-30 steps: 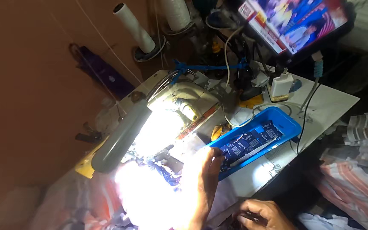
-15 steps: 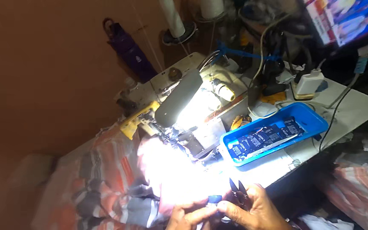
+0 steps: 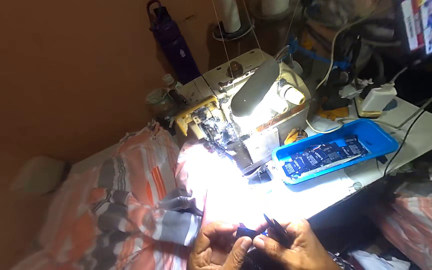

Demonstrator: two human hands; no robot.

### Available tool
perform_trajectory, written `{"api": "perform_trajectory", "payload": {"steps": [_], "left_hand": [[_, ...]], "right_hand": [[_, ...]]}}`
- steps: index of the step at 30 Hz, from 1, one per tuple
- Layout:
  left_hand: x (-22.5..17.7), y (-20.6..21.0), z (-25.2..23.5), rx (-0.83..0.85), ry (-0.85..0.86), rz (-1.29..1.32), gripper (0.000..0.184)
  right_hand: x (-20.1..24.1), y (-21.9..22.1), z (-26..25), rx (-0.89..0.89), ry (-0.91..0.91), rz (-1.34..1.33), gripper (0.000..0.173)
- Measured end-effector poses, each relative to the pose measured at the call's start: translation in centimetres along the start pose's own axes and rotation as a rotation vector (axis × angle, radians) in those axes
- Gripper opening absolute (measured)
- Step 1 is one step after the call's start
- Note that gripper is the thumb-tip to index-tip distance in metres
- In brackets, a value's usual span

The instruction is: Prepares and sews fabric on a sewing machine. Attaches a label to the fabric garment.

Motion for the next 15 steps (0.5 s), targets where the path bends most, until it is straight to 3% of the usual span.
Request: {"api": "perform_trajectory", "payload": {"steps": [4, 8, 11, 15], "left_hand": [[0.1, -0.2, 0.0, 0.012, 0.002, -0.03, 0.038], [0.1, -0.3, 0.1, 0.033, -0.041, -0.012, 0.023], [0.1, -0.5, 0.1, 0.009, -0.075, 0.051, 0.022], [-2.1, -0.4, -1.5, -0.01, 0.09, -0.196, 0.033]], "right_hand": [[-0.4, 0.1, -0.1, -0.022, 0.03, 0.025, 0.006], [-0.5, 0.3, -0.2, -0.068, 0.011, -0.065, 0.005], [-0.3, 0.3, -0.4, -0.073, 0.005, -0.074, 0.004], [-0.8, -0.4, -1.3, -0.044, -0.05, 0.073, 0.011]]}}
Point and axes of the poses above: each hand's wrist, its own z-axis away from the middle knuckle, its own y-axis out of the palm, x = y × z, the point moved 6 cm from there along -z, towards the middle knuckle, and after that the axes turned 11 degrees about -y, right-handed, at the moved point
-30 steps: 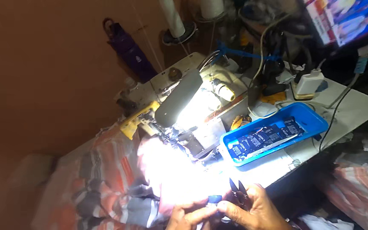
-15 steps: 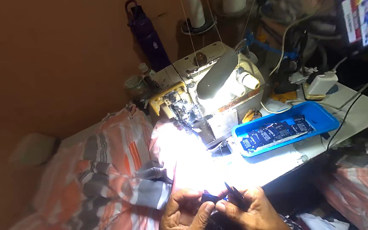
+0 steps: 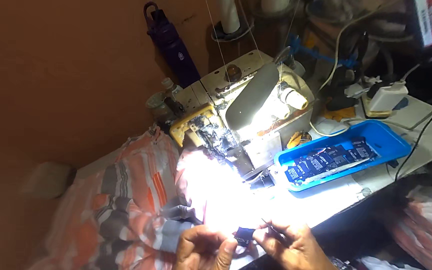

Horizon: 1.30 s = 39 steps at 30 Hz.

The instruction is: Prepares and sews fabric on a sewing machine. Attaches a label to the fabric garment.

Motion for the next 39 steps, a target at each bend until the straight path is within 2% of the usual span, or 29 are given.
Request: {"api": "perform_trajectory", "payload": {"steps": [2, 4, 7, 10, 14, 18, 21, 23, 25, 29, 34, 39], "left_hand": [[-1.7, -0.3, -2.3, -0.004, 0.1, -0.204, 0.035], [-3.0, -0.5, -5.6, -0.01, 0.163, -0.437, 0.035], [-2.2, -0.4, -10.5, -0.016, 0.058, -0.643, 0.04], [-1.0, -0.5, -12.4, 0.004, -0.039, -0.73, 0.038], [-0.8, -0.2, -12.2, -0.026, -0.028, -0.66, 0.035], [-0.6, -0.3, -11.8, -0.085, 0.002, -0.649, 0.036], [-0.4, -0.3, -11.6, -0.101, 0.037, -0.639, 0.036], [-0.3, -0.2, -11.4, -0.112, 0.067, -0.615, 0.036], [-0.3, 0.0, -11.1, -0.142, 0.098, -0.609, 0.032], [0.0, 0.0, -10.3, -0.215, 0.188, -0.742, 0.018], [1.1, -0.6, -9.8, -0.238, 0.288, -0.764, 0.019], [1.2, -0.8, -10.3, -0.229, 0.282, -0.816, 0.02]], "right_hand": [[-1.2, -0.9, -1.3, -0.028, -0.098, 0.174, 0.017], [-2.6, -1.2, -3.2, -0.07, -0.1, 0.31, 0.021], [-4.6, -0.6, -4.7, -0.066, -0.021, 0.301, 0.021], [-5.0, -0.2, -4.3, -0.07, -0.075, 0.246, 0.016], [-5.0, 0.3, -3.7, -0.017, -0.051, 0.218, 0.017], [-4.6, 0.8, -3.4, -0.006, -0.163, 0.207, 0.025], [-4.0, 1.1, -3.1, 0.006, -0.292, 0.32, 0.03], [-3.5, 1.5, -3.1, 0.021, -0.375, 0.439, 0.023], [-3.4, 1.8, -3.3, 0.044, -0.411, 0.521, 0.03], [-3.9, 2.0, -3.5, 0.101, -0.37, 0.538, 0.04], [-4.0, 2.1, -3.3, 0.089, -0.375, 0.556, 0.039], [-4.3, 2.0, -4.0, 0.1, -0.321, 0.52, 0.041]]}}
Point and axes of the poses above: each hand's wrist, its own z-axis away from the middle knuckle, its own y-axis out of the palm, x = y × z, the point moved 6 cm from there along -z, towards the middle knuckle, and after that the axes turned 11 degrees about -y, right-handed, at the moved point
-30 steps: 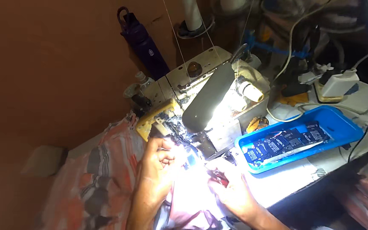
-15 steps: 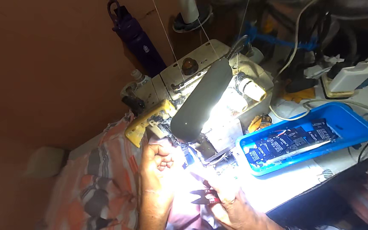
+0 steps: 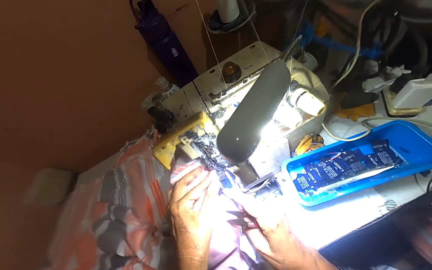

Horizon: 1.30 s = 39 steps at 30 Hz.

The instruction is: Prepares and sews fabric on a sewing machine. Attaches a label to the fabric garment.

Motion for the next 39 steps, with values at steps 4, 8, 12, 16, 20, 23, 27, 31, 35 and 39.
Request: {"api": "perform_trajectory", "payload": {"steps": [4, 8, 12, 16, 20, 23, 27, 31, 35, 39], "left_hand": [[0.3, 0.3, -1.1, 0.013, -0.036, -0.026, 0.021], [0.3, 0.4, -1.5, 0.029, -0.062, -0.029, 0.021], [0.4, 0.4, -1.5, 0.023, -0.046, -0.018, 0.02], [0.6, 0.4, -1.7, 0.033, -0.057, 0.009, 0.019], [0.8, 0.4, -1.7, 0.031, -0.072, 0.031, 0.017], [0.7, 0.4, -1.6, 0.025, -0.071, 0.025, 0.017], [0.8, 0.4, -2.0, 0.047, -0.09, 0.009, 0.018], [1.7, 0.3, -4.2, 0.079, -0.207, -0.017, 0.017], [4.6, 0.2, -5.9, -0.049, -0.291, 0.078, 0.024], [4.6, -2.3, 2.2, -0.156, -0.314, 0.316, 0.025]], "right_hand": [[-0.3, -0.2, -1.2, -0.004, 0.071, -0.057, 0.043], [-0.8, 0.0, -1.5, -0.019, 0.13, -0.144, 0.042], [0.1, 0.1, -0.5, -0.055, 0.044, -0.054, 0.036], [1.4, -0.2, 1.6, -0.117, -0.017, -0.022, 0.026], [1.8, -0.9, 2.1, -0.139, 0.022, -0.094, 0.024], [1.8, -0.9, 1.9, -0.122, 0.038, -0.127, 0.023], [1.8, -0.5, 1.3, -0.117, 0.006, -0.128, 0.019], [3.3, 2.0, -2.0, 0.007, -0.141, 0.011, 0.018], [4.7, 3.8, -5.8, 0.064, -0.146, 0.209, 0.01], [5.2, 2.0, -1.9, 0.122, -0.137, -0.003, 0.018]]}}
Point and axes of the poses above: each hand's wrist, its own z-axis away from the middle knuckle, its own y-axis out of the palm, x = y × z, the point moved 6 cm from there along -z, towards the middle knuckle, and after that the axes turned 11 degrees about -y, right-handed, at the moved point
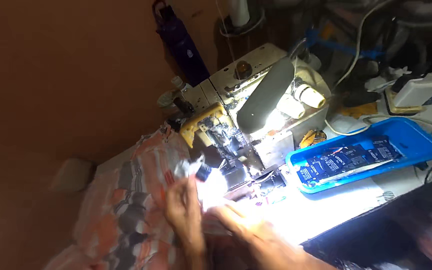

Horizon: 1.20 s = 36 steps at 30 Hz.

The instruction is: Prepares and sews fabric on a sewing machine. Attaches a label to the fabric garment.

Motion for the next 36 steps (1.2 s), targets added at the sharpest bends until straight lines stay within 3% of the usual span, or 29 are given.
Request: {"api": "perform_trajectory", "payload": {"steps": [2, 5, 8, 11, 13, 16, 18, 24, 30, 36], "left_hand": [[1.2, -1.2, 5.5, -0.071, 0.033, 0.144, 0.017], [2.1, -2.4, 10.5, -0.066, 0.061, 0.211, 0.017], [0.0, -4.1, 9.4, -0.142, 0.195, 0.021, 0.015], [-2.2, -4.5, 5.4, -0.147, 0.359, -0.186, 0.035], [-2.9, -2.9, 2.8, -0.05, 0.392, -0.221, 0.046], [-2.6, -0.9, 0.7, 0.105, 0.33, -0.078, 0.024], [-3.0, -1.1, 1.2, 0.112, 0.315, 0.015, 0.016], [-3.8, -3.9, 4.8, -0.072, 0.264, -0.169, 0.019], [-4.9, -4.4, 6.2, -0.104, 0.336, -0.284, 0.019], [-3.5, -4.3, 5.8, -0.143, 0.397, -0.271, 0.026]], "right_hand": [[0.2, -1.6, 3.1, -0.058, 0.03, -0.083, 0.03], [-0.3, -3.9, 6.3, -0.081, 0.11, -0.006, 0.026], [-1.5, -5.1, 7.1, -0.089, 0.146, 0.119, 0.028], [-1.8, -5.7, 6.5, -0.105, 0.21, 0.134, 0.05], [-1.2, -5.6, 5.8, -0.118, 0.202, 0.151, 0.057], [-0.5, -4.8, 4.5, -0.147, 0.129, 0.201, 0.042], [-0.2, -4.4, 3.7, -0.173, 0.072, 0.249, 0.034], [1.2, -2.2, 0.4, -0.152, -0.027, 0.348, 0.024], [1.2, 0.9, -1.4, -0.07, -0.113, 0.502, 0.017], [0.0, -2.0, -2.0, -0.133, -0.016, 0.55, 0.018]]}}
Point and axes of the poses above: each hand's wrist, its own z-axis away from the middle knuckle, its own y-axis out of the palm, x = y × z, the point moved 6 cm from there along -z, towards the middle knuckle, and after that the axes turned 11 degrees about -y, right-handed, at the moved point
